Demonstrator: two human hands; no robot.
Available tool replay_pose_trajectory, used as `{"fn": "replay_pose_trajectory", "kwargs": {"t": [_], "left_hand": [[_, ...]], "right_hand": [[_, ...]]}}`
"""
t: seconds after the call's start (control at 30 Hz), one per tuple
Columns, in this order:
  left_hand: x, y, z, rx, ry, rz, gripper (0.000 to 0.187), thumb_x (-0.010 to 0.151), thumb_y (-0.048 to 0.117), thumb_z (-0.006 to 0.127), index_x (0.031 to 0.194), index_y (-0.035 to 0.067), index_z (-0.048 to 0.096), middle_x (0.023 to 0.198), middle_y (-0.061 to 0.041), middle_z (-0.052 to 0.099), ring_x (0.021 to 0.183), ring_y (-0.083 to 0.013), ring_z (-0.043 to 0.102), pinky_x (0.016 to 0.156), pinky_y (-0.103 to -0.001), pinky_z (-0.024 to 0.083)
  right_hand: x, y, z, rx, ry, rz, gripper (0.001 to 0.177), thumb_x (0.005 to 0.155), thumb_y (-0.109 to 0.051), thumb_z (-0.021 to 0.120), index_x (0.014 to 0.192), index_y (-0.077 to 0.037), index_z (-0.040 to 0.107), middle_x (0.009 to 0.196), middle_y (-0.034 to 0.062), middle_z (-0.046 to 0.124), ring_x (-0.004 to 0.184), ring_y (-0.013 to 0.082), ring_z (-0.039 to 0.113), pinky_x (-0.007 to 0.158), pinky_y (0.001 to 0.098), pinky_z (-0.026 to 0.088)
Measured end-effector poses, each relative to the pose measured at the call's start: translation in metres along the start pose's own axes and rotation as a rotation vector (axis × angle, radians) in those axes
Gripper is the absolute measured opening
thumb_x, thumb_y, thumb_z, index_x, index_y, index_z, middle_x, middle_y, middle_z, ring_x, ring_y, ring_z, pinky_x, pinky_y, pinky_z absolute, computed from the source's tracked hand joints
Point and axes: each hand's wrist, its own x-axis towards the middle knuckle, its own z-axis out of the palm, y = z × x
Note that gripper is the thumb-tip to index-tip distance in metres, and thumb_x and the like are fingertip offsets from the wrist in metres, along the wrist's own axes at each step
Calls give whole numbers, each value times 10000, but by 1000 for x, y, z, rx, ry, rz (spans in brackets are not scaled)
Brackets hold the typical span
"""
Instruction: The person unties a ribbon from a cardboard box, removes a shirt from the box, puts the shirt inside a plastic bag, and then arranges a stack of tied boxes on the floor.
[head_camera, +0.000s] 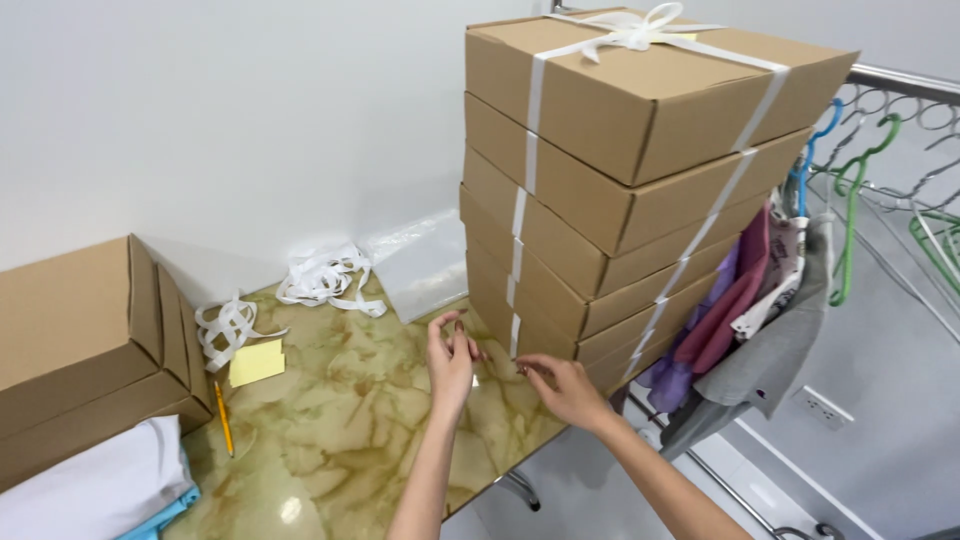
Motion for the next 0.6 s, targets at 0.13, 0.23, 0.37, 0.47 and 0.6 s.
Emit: {"fn": "replay_pose_trajectory", "kwargs": {"t": [0.13,0.23,0.37,0.47,0.6], "left_hand": [[3,61,67,-68,-45,10,341,1130,100,446,1446,-4,518,894,-155,778,776,-193,760,681,-266,585],[4,124,110,-67,-80,62,327,1124,124,511,1404,-5,620,1114,-168,815,957,-176,770,773,-266,604],[13,187,151,-326,-185,-45,468,1119,143,496,1538,-65,496,1395,-277,698,1140,-318,769,912,-401,653],[38,196,168,-406,-201,-80,502,1092,164,542,1546,-41,481,1455,-284,654,1187,-368,753,942,-464,656],[68,190,181,-511,-204,-158,556,1088,154,543,1594,-27,401,1547,-333,525,1294,-480,676,1000,-573,618]], "right_hand": [[8,-2,-64,-21,194,-65,246,965,-81,732,1186,-109,835,993,142,862,958,312,824,844,421,646],[29,-13,-118,-111,364,-206,157,950,-154,803,1102,-154,843,904,87,834,871,281,796,777,388,624],[63,-40,-183,-191,674,-422,257,944,-236,892,1161,-200,760,1028,10,683,971,236,661,856,362,539],[79,-70,-211,-291,768,-512,612,912,-297,943,1406,-189,600,1306,80,503,1282,362,501,1111,515,403],[82,-114,-233,-413,721,-505,981,843,-270,1002,1624,-162,419,1600,245,248,1532,540,235,1234,749,223]]}}
